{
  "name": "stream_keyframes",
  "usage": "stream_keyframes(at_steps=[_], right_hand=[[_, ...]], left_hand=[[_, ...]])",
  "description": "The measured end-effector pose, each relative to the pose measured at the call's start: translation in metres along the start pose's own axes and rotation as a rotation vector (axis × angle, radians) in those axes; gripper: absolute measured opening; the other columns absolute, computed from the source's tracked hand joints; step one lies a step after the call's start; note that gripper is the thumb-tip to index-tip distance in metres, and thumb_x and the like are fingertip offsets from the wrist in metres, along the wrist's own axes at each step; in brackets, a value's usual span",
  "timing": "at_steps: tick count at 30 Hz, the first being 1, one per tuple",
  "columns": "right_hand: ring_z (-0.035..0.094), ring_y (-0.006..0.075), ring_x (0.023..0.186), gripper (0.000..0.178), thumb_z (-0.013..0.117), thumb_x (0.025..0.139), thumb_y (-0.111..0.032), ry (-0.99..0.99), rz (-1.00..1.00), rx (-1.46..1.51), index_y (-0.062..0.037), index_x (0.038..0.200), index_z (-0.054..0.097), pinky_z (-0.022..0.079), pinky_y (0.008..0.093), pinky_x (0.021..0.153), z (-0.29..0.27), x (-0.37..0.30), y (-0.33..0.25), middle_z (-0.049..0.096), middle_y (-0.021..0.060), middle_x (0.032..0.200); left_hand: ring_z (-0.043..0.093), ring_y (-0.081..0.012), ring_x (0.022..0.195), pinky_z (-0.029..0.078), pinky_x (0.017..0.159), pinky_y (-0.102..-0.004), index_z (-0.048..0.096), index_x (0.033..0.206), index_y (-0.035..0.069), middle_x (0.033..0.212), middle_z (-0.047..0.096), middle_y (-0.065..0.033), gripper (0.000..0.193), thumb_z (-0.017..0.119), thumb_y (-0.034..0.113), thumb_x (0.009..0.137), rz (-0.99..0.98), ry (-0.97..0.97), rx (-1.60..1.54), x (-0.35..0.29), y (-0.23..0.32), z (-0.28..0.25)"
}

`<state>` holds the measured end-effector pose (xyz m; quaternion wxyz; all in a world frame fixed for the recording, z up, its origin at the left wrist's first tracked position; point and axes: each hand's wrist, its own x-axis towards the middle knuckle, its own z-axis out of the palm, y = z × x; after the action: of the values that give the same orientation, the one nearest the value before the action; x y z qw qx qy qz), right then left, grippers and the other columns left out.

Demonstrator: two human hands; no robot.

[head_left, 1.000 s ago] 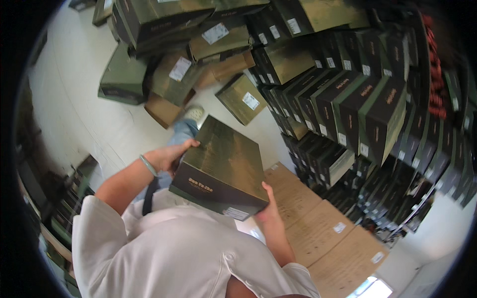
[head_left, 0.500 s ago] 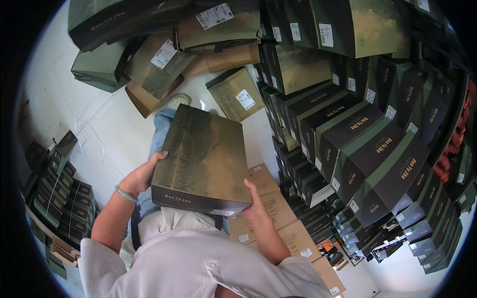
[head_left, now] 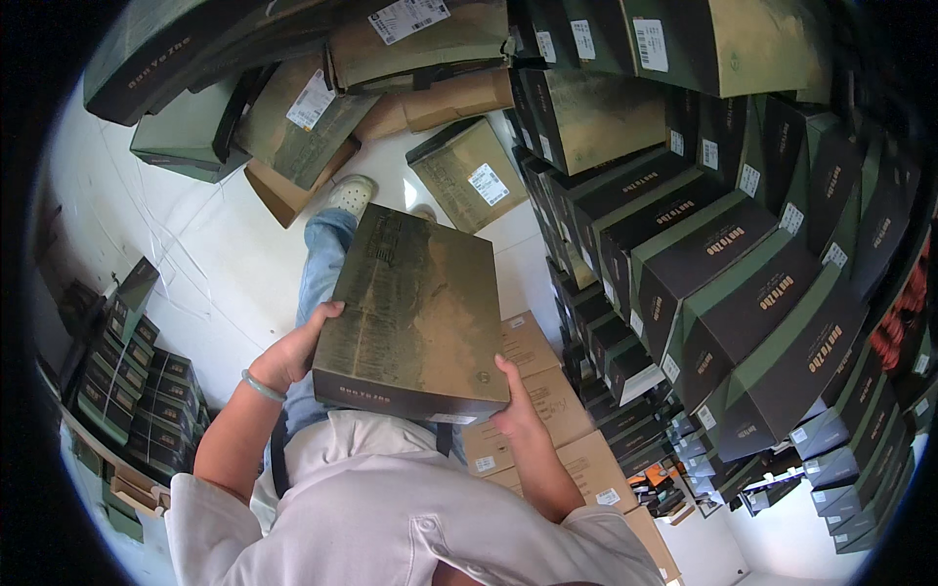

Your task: The person uses a heat gun to apply a label to a green box, then stacks the box with others on the floor. They later open a box, place a shoe inside with bubble wrap and a red card, close it, and repeat the labeling process.

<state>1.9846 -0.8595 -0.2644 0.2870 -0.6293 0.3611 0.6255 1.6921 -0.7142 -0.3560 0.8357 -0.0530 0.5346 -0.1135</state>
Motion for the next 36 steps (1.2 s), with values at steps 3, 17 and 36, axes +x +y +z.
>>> stream_keyframes(at_steps=[3, 17, 36], right_hand=[[0.056, 0.0259, 0.113, 0.062, 0.063, 0.087, -0.048, -0.028, -0.023, 0.055, -0.0045, 0.131, 0.053, 0.045, 0.0392, 0.096, -0.002, -0.003, 0.007, 0.059, 0.0132, 0.126], [0.054, 0.0249, 0.121, 0.069, 0.063, 0.086, -0.051, -0.27, -0.026, 0.561, -0.0046, 0.135, 0.049, 0.043, 0.0404, 0.101, -0.069, -0.013, 0.11, 0.056, 0.0141, 0.132], [0.057, 0.0308, 0.114, 0.068, 0.063, 0.084, -0.053, -0.388, -0.213, 0.92, -0.0065, 0.132, 0.052, 0.045, 0.0452, 0.099, -0.259, -0.029, 0.251, 0.058, 0.0157, 0.129]], left_hand=[[0.062, -0.0245, 0.11, 0.049, 0.094, -0.0337, 0.046, 0.136, -0.001, 0.126, 0.06, -0.0175, 0.071, 0.05, 0.055, 0.092, 0.021, -0.003, 0.037, -0.005, 0.008, 0.005], [0.064, -0.027, 0.106, 0.052, 0.09, -0.04, 0.054, 0.131, 0.007, 0.123, 0.063, -0.0129, 0.064, 0.055, 0.055, 0.089, -0.1, 0.015, 0.483, -0.031, 0.023, 0.089], [0.062, -0.0267, 0.109, 0.048, 0.097, -0.0398, 0.054, 0.132, 0.006, 0.126, 0.062, -0.0134, 0.063, 0.063, 0.049, 0.087, -0.181, 0.192, 0.89, 0.012, -0.157, 0.248]])
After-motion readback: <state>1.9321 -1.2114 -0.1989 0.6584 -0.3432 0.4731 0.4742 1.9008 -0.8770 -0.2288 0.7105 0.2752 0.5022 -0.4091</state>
